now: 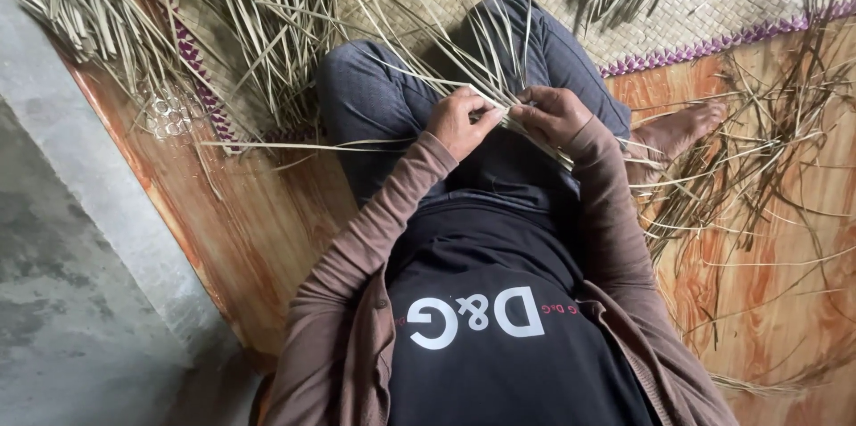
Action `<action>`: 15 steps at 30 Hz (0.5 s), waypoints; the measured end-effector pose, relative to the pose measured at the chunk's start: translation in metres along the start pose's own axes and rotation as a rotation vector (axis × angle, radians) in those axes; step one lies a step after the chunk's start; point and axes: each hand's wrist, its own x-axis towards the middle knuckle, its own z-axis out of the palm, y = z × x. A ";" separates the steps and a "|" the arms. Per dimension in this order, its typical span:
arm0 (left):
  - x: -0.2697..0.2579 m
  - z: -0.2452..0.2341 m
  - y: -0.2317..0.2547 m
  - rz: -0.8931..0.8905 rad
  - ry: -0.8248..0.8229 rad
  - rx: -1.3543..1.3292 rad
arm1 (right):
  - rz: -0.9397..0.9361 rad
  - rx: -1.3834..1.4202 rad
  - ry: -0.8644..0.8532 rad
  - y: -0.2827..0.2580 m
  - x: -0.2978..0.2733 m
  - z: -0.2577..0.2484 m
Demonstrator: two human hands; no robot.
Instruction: Weaving dried palm strips together to create a mat or similar structure.
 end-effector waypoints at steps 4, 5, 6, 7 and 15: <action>0.000 -0.004 0.012 0.027 -0.004 0.070 | -0.038 -0.037 -0.012 0.001 0.001 -0.003; 0.000 -0.005 0.014 0.038 -0.008 0.095 | -0.055 -0.055 -0.028 -0.001 0.000 -0.004; -0.001 -0.006 0.020 0.041 -0.007 0.096 | -0.057 -0.056 -0.026 -0.001 0.001 -0.007; -0.001 -0.007 0.027 0.070 0.006 0.134 | -0.060 -0.088 -0.045 -0.002 0.002 -0.010; -0.002 0.007 0.010 0.090 0.054 0.183 | -0.169 -0.367 -0.045 -0.011 0.006 -0.016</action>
